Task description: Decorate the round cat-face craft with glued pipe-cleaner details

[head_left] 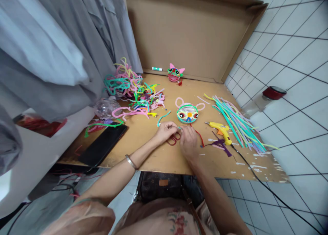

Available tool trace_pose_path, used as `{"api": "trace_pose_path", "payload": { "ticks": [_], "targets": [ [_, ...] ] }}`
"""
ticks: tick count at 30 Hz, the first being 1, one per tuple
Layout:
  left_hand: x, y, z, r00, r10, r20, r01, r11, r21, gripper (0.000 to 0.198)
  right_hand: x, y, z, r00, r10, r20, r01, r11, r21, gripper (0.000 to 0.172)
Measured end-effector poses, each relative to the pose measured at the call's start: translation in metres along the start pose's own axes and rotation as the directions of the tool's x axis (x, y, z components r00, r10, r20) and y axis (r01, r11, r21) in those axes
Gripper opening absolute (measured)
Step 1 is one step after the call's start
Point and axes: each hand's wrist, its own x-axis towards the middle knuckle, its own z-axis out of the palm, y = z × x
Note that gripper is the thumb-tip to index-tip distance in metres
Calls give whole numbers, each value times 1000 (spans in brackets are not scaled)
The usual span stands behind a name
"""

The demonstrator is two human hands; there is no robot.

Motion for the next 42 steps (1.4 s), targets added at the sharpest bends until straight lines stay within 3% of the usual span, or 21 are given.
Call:
{"api": "trace_pose_path", "payload": {
  "ticks": [5, 10, 14, 18, 22, 26, 32, 37, 42],
  "targets": [
    [4, -4, 3, 989, 30, -144, -46, 992, -115, 13, -5, -3, 7, 996, 78, -39, -76, 996, 53, 28],
    [10, -11, 3, 987, -27, -161, -5, 981, -194, 16, -2, -6, 0, 997, 67, -41, -69, 996, -55, 27],
    [8, -9, 3, 984, 56, -167, -68, 995, -67, 14, 2, -2, -4, 999, 41, -26, -41, 999, 1, 28],
    [0, -3, 5, 993, 102, -58, -96, 991, 90, 7, -1, -1, 2, 996, 38, -81, -25, 987, 161, 35],
    [-3, -2, 5, 994, 111, -24, -106, 984, 140, 8, -6, -5, 10, 983, 168, -80, -150, 969, 195, 30],
    [1, -3, 3, 999, 33, 5, -33, 999, -2, 12, -6, -10, 8, 974, 218, -59, -205, 963, 173, 26],
    [3, -5, 7, 997, -70, 26, 74, 961, -266, 18, -3, -10, -1, 994, 78, -76, -58, 970, 236, 22],
    [3, -8, 11, 996, -70, -52, 54, 964, -262, 21, -2, -6, 0, 994, 58, -94, -36, 976, 216, 21],
    [5, -11, 12, 997, -48, -62, 33, 974, -225, 22, -1, -4, 1, 985, 84, -151, -44, 967, 249, 20]
  ]
}}
